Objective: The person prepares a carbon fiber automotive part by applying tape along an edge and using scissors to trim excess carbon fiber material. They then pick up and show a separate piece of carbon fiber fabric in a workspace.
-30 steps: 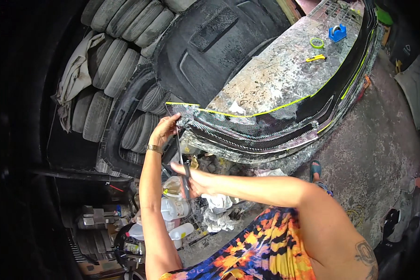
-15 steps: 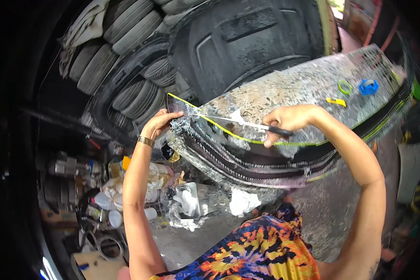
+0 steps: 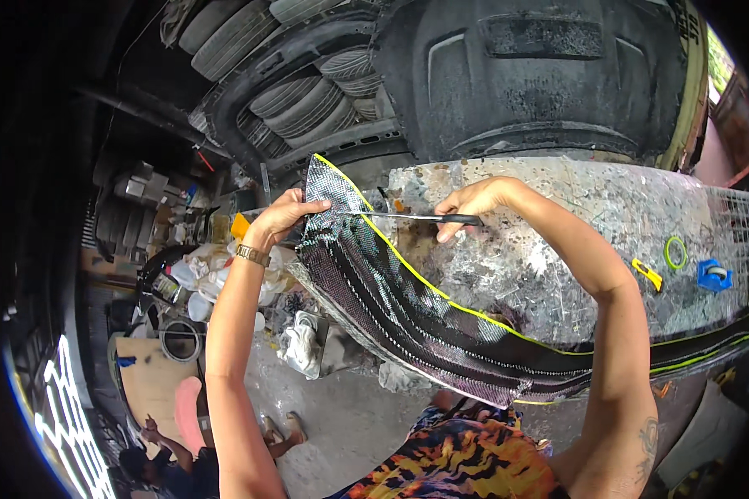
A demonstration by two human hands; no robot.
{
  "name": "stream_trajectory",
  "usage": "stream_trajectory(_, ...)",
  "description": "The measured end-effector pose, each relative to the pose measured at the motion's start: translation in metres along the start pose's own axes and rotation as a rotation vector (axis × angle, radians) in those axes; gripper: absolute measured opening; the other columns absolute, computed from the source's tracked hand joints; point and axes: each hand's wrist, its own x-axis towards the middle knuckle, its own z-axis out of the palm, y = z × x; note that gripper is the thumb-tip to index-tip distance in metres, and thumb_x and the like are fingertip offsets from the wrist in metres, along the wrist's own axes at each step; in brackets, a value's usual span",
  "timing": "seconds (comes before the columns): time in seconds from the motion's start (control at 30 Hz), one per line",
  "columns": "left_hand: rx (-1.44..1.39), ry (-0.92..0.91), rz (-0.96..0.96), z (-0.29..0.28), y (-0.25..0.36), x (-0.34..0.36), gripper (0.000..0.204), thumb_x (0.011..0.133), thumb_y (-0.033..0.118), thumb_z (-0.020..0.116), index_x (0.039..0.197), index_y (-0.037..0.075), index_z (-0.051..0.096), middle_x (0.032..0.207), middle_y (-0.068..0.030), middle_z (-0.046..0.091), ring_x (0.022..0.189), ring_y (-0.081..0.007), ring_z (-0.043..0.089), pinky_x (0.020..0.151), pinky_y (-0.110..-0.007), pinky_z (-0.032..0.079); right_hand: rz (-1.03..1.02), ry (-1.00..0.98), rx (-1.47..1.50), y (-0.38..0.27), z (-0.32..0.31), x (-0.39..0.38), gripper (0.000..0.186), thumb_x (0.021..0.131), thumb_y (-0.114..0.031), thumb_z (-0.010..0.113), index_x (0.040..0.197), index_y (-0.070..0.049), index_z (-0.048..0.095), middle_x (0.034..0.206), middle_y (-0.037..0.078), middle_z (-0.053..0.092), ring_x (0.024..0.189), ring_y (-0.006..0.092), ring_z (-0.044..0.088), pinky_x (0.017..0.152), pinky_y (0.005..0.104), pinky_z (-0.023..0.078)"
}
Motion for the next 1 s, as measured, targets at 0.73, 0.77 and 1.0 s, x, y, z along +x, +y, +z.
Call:
stream_trajectory(0.73, 0.046, 0.110, -0.015, 0.010, -0.010, -0.003, 0.025, 0.080, 0.018, 0.076, 0.093, 0.000, 0.066, 0.084, -0.0045, 0.069, 0.070, -0.0099, 0.064, 0.061, -0.026, 0.052, -0.108, -0.027, -0.381, -0.058, -0.071, 0.008, 0.042, 0.069, -0.040, 0.082, 0.066, -0.006, 0.058, 0.055, -0.003, 0.052, 0.049, 0.0080, 0.048, 0.044, 0.0264, 0.034)
stream_trajectory(0.77, 0.015, 0.078, -0.012, 0.011, -0.009, -0.001, 0.023, 0.080, 0.017, 0.075, 0.094, 0.001, 0.067, 0.084, -0.0043, 0.070, 0.068, -0.0097, 0.064, 0.059, -0.026, 0.053, -0.081, -0.058, -0.403, -0.056, -0.074, 0.010, 0.041, 0.071, -0.040, 0.081, 0.071, -0.006, 0.058, 0.060, -0.002, 0.055, 0.053, 0.0079, 0.050, 0.047, 0.0255, 0.037)
stream_trajectory(1.0, -0.102, 0.062, 0.039, 0.015, -0.003, -0.007, 0.020, 0.082, 0.016, 0.073, 0.096, 0.003, 0.068, 0.085, -0.0025, 0.071, 0.067, -0.0078, 0.065, 0.061, -0.024, 0.053, -0.080, -0.176, -0.306, -0.051, -0.081, 0.018, 0.039, 0.074, -0.038, 0.080, 0.083, -0.007, 0.059, 0.071, -0.002, 0.058, 0.061, 0.0082, 0.053, 0.052, 0.0242, 0.041)
